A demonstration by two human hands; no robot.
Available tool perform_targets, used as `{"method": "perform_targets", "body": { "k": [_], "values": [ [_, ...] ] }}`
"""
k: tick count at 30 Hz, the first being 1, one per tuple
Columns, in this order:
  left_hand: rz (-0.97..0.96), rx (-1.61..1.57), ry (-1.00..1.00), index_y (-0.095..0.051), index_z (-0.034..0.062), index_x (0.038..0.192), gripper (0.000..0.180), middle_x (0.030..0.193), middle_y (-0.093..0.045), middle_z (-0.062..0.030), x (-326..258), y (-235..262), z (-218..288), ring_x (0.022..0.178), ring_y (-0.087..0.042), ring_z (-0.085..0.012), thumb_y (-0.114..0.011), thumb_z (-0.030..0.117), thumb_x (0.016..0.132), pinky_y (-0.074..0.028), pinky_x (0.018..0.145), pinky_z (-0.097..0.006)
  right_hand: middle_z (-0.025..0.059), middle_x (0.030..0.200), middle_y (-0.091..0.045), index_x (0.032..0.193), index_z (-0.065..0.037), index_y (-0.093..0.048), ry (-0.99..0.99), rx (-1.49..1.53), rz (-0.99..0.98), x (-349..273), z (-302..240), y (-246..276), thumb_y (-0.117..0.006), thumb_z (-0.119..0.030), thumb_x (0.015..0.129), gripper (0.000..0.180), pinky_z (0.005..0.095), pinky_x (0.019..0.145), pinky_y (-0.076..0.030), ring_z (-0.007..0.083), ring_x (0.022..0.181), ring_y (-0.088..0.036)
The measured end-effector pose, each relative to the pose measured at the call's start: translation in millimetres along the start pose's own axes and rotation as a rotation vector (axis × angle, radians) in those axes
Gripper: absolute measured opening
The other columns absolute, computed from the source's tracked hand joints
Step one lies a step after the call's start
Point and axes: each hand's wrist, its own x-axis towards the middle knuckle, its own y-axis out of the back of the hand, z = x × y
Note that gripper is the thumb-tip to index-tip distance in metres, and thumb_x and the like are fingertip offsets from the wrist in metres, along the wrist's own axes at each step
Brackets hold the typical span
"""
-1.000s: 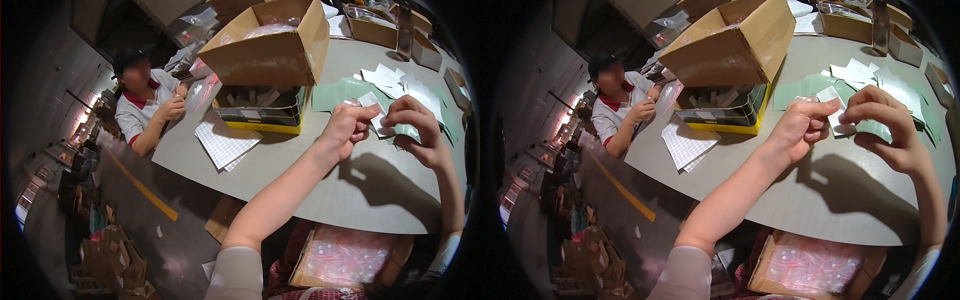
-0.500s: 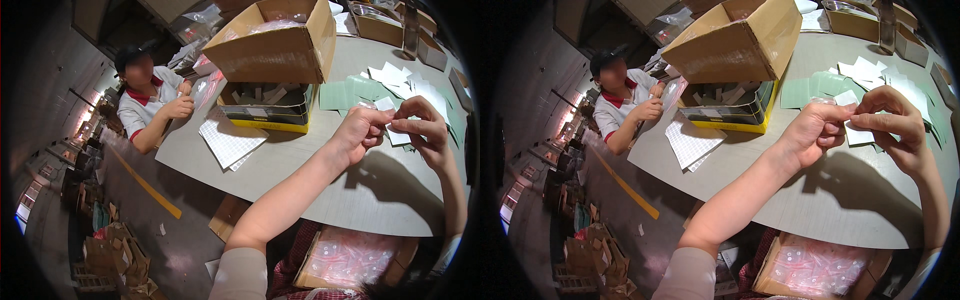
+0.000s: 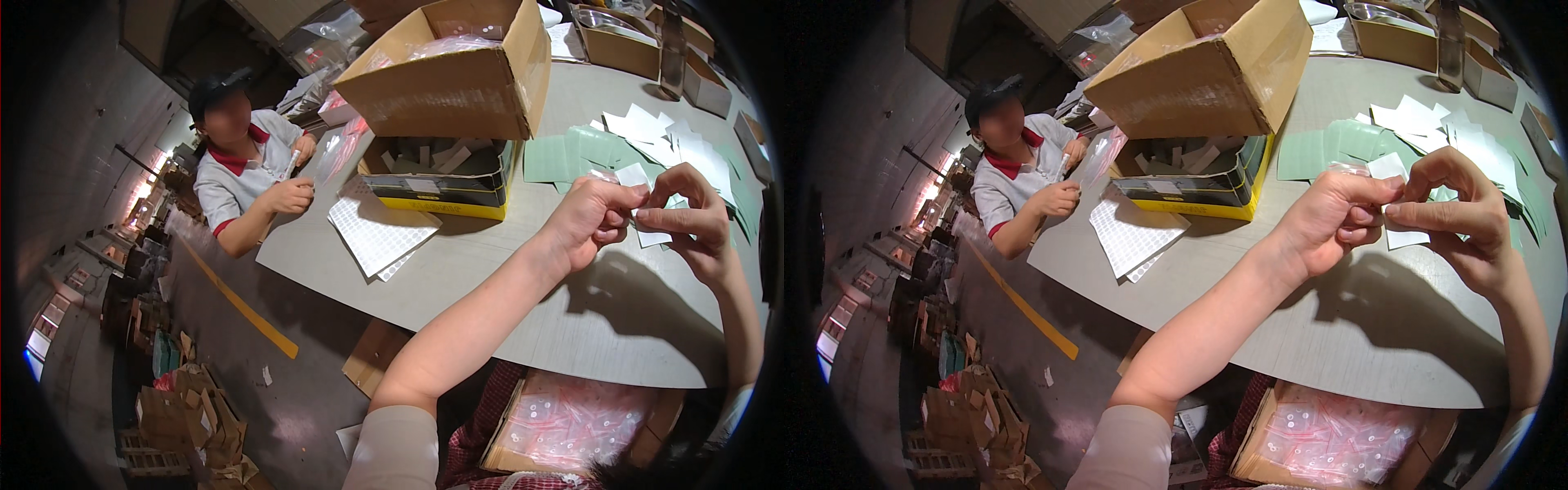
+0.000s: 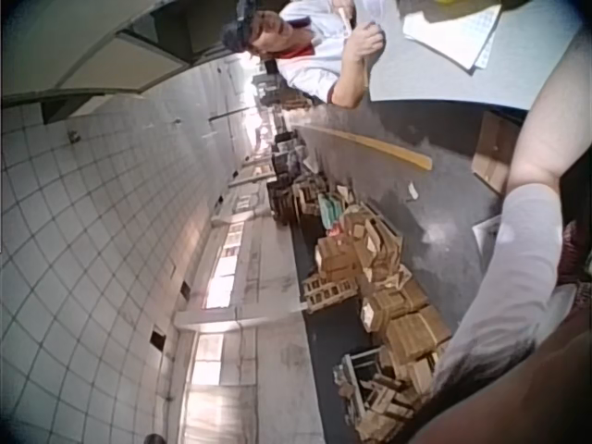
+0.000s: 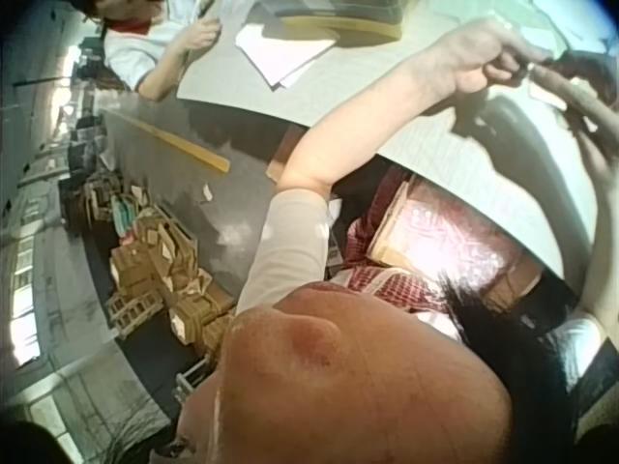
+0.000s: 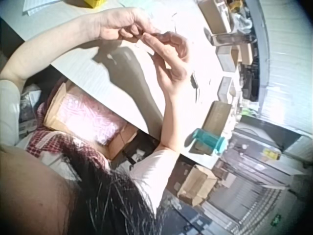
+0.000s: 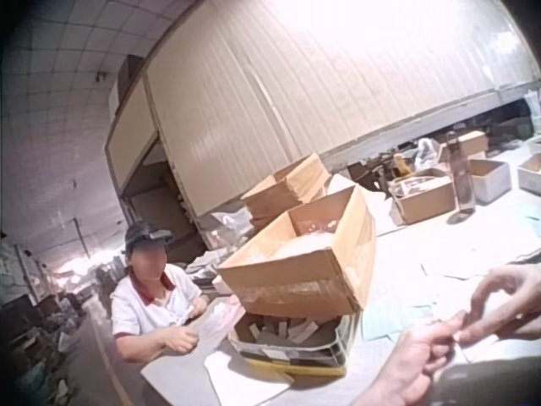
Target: Packaging small white paper slips or stickers into small plastic bags.
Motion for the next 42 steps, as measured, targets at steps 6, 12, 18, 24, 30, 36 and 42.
{"method": "perform_targets", "body": {
  "k": [6,12,18,24,30,36,42],
  "values": [
    [0.001,0.039,-0.021,-0.067,0.0050,0.089,0.009,0.067,-0.049,0.0078,0.0,-1.0,0.1,0.049,-0.033,0.0025,-0.070,0.013,0.093,-0.024,0.040,-0.016,0.0098,0.097,-0.058,0.107,-0.007,-0.080,-0.020,0.003,0.012,-2.9,0.8,-1.7,-0.071,-0.006,0.068,0.040,0.0363,0.078,-0.051,0.0226,0.088,-0.062],
    [0.005,0.050,-0.029,-0.067,0.0042,0.089,0.010,0.068,-0.051,0.0070,-1.1,-4.0,0.6,0.049,-0.034,0.0025,-0.071,0.013,0.092,-0.024,0.040,-0.016,0.0096,0.096,-0.059,0.108,-0.008,-0.080,-0.034,0.017,0.010,-3.3,-0.1,-2.5,-0.070,-0.004,0.067,0.042,0.0362,0.078,-0.051,0.0226,0.088,-0.062],
    [0.017,0.086,-0.043,-0.067,0.0030,0.091,0.011,0.070,-0.054,0.0060,-3.5,-6.0,1.6,0.050,-0.035,0.0030,-0.069,0.013,0.093,-0.024,0.040,-0.016,0.0092,0.095,-0.058,0.108,-0.008,-0.080,-0.034,0.031,0.017,-3.9,0.0,-3.7,-0.071,-0.002,0.066,0.043,0.0365,0.077,-0.051,0.0226,0.088,-0.061],
    [0.007,0.106,-0.047,-0.066,0.0022,0.092,0.011,0.071,-0.056,0.0044,-3.2,-7.2,1.5,0.050,-0.036,0.0033,-0.068,0.013,0.093,-0.024,0.039,-0.015,0.0087,0.094,-0.057,0.107,-0.010,-0.080,-0.035,0.008,0.005,-4.5,-0.3,-2.7,-0.071,0.000,0.065,0.044,0.0360,0.076,-0.050,0.0224,0.087,-0.061],
    [0.005,0.094,-0.045,-0.066,0.0013,0.090,0.011,0.071,-0.057,0.0035,-1.9,-6.2,0.4,0.049,-0.036,0.0029,-0.067,0.012,0.093,-0.024,0.039,-0.016,0.0083,0.093,-0.056,0.107,-0.010,-0.080,-0.037,0.008,-0.008,-3.5,-1.8,-2.1,-0.072,-0.001,0.065,0.044,0.0360,0.076,-0.050,0.0219,0.087,-0.061],
    [0.009,0.100,-0.047,-0.066,0.0010,0.089,0.012,0.070,-0.055,0.0037,-3.4,-6.9,0.0,0.049,-0.036,0.0021,-0.067,0.012,0.093,-0.023,0.039,-0.016,0.0083,0.092,-0.056,0.107,-0.009,-0.080,-0.017,0.018,-0.001,-3.6,-1.1,-4.1,-0.072,-0.003,0.065,0.044,0.0364,0.075,-0.050,0.0219,0.086,-0.060],
    [0.023,0.118,-0.036,-0.066,0.0009,0.089,0.011,0.068,-0.054,0.0044,-2.5,-9.0,-1.1,0.049,-0.036,0.0017,-0.066,0.011,0.093,-0.023,0.039,-0.017,0.0085,0.091,-0.056,0.106,-0.008,-0.080,-0.018,0.022,-0.004,-6.8,0.9,-3.1,-0.072,-0.004,0.063,0.044,0.0361,0.074,-0.049,0.0218,0.085,-0.060]
  ]
}}
